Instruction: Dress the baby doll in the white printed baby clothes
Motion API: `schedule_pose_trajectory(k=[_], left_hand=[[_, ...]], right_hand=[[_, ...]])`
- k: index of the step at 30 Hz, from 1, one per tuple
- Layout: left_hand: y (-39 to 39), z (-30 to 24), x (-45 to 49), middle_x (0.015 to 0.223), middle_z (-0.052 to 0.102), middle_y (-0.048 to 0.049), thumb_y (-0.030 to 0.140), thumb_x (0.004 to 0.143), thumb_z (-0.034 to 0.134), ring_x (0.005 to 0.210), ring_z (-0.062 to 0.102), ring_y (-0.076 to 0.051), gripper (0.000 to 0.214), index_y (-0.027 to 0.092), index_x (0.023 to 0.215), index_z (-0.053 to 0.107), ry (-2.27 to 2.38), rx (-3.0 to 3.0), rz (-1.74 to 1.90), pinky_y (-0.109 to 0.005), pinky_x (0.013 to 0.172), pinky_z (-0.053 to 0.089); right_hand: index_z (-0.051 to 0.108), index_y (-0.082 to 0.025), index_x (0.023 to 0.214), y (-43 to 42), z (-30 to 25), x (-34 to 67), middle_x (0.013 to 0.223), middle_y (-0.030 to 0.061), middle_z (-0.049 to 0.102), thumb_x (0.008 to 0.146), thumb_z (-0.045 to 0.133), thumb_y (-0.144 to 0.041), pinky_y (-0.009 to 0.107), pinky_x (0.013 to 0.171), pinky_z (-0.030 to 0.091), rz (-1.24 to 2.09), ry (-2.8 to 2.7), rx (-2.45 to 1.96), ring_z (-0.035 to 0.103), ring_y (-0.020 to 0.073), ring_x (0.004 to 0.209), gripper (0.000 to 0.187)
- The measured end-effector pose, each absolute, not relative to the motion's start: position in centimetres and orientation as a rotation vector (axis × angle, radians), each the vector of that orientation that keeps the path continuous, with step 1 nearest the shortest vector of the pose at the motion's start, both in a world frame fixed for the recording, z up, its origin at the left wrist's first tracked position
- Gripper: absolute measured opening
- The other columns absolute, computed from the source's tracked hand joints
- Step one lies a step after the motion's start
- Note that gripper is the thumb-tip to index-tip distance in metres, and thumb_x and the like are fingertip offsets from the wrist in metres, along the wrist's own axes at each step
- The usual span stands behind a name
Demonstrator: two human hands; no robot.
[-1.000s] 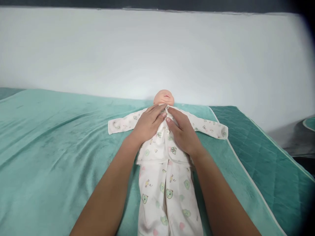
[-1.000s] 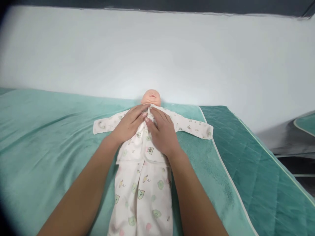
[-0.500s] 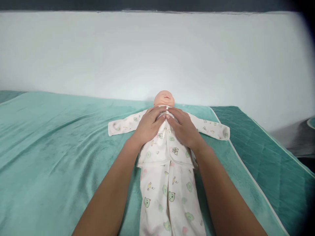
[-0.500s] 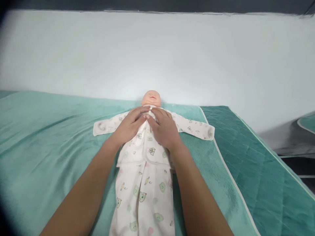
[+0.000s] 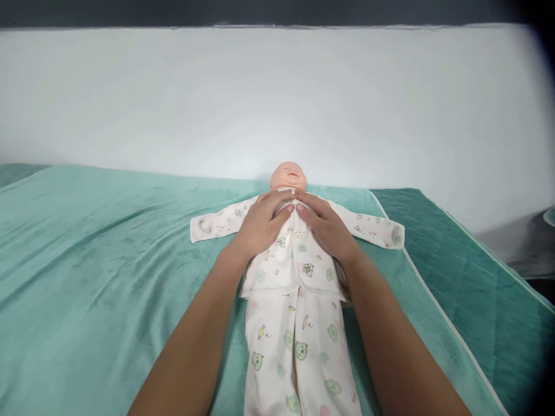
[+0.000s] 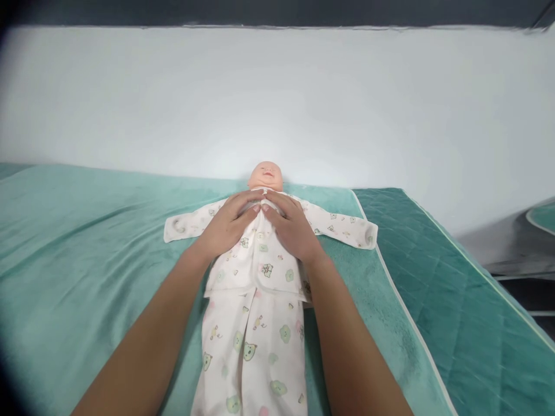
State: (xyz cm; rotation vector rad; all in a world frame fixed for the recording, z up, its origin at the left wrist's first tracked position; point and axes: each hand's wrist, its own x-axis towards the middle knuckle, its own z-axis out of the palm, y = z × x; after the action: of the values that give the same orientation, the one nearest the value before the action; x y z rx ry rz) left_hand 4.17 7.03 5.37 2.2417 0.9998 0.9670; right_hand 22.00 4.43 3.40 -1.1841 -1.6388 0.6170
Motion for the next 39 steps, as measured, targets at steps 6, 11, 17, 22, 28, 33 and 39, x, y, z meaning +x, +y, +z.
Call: schedule_pose_trajectory(k=[6,11,17,22,28,33,39], left_hand=[[7.1,5.5,4.2,0.145,0.056,0.0041,0.037,0.100,0.041,0.139,0.045,-0.018,0.035,0.034,0.125,0.064,0.980,2.280,0.981,-0.040,0.119,0.034],[7.1,5.5,4.2,0.145,0.056,0.0022,0.031,0.100,0.040,0.140,0.044,-0.018,0.035,0.032,0.122,0.067,0.961,2.280,1.011,-0.040,0.119,0.033],[7.0,5.3,4.0,0.145,0.056,0.0020,0.028,0.098,0.042,0.138,0.046,-0.018,0.034,0.032,0.118,0.070,1.019,2.242,1.031,-0.041,0.118,0.036],[6.7,5.4,3.8,0.147,0.053,0.0016,0.024,0.097,0.042,0.139,0.044,-0.018,0.034,0.030,0.112,0.071,0.954,2.221,1.087,-0.040,0.118,0.035],[6.6,5.5,3.8,0.145,0.055,0.0006,0.020,0.095,0.044,0.138,0.047,-0.018,0.034,0.030,0.112,0.071,0.935,2.175,1.078,-0.039,0.118,0.036],[6.7,5.3,3.8,0.139,0.060,0.0000,0.021,0.094,0.045,0.133,0.051,-0.019,0.031,0.029,0.103,0.073,0.968,2.125,1.116,-0.040,0.116,0.038],[6.9,5.0,3.9,0.130,0.065,-0.0015,0.019,0.092,0.047,0.126,0.057,-0.018,0.027,0.026,0.099,0.072,0.984,2.075,1.200,-0.038,0.111,0.043]], right_hand=[[0.066,-0.033,0.125,3.8,3.4,21.6,0.141,-0.0009,0.060,0.094,0.055,-0.040,0.047,0.119,0.032,0.565,-1.547,-1.217,0.047,0.0218,0.137,0.034],[0.060,-0.033,0.133,3.1,3.7,21.3,0.148,0.0002,0.052,0.092,0.059,-0.042,0.048,0.120,0.031,0.519,-1.621,-1.306,0.041,0.0227,0.142,0.042],[0.055,-0.029,0.138,2.5,4.2,20.9,0.151,0.0027,0.048,0.094,0.055,-0.042,0.047,0.120,0.031,0.466,-1.697,-1.367,0.039,0.0229,0.143,0.046],[0.057,-0.031,0.133,2.5,4.1,20.9,0.150,0.0014,0.050,0.092,0.058,-0.041,0.047,0.119,0.032,0.526,-1.638,-1.332,0.041,0.0225,0.142,0.042],[0.065,-0.026,0.100,2.5,3.9,20.9,0.135,0.0021,0.062,0.090,0.057,-0.034,0.046,0.107,0.043,0.566,-1.418,-1.254,0.058,0.0237,0.123,0.015],[0.071,-0.027,0.092,2.3,4.0,20.8,0.132,0.0019,0.064,0.089,0.057,-0.031,0.044,0.103,0.047,0.540,-1.435,-1.256,0.058,0.0241,0.123,0.015],[0.073,-0.034,0.115,1.5,3.9,20.2,0.140,-0.0013,0.060,0.093,0.056,-0.034,0.050,0.117,0.036,0.448,-1.561,-1.306,0.048,0.0240,0.136,0.028]])
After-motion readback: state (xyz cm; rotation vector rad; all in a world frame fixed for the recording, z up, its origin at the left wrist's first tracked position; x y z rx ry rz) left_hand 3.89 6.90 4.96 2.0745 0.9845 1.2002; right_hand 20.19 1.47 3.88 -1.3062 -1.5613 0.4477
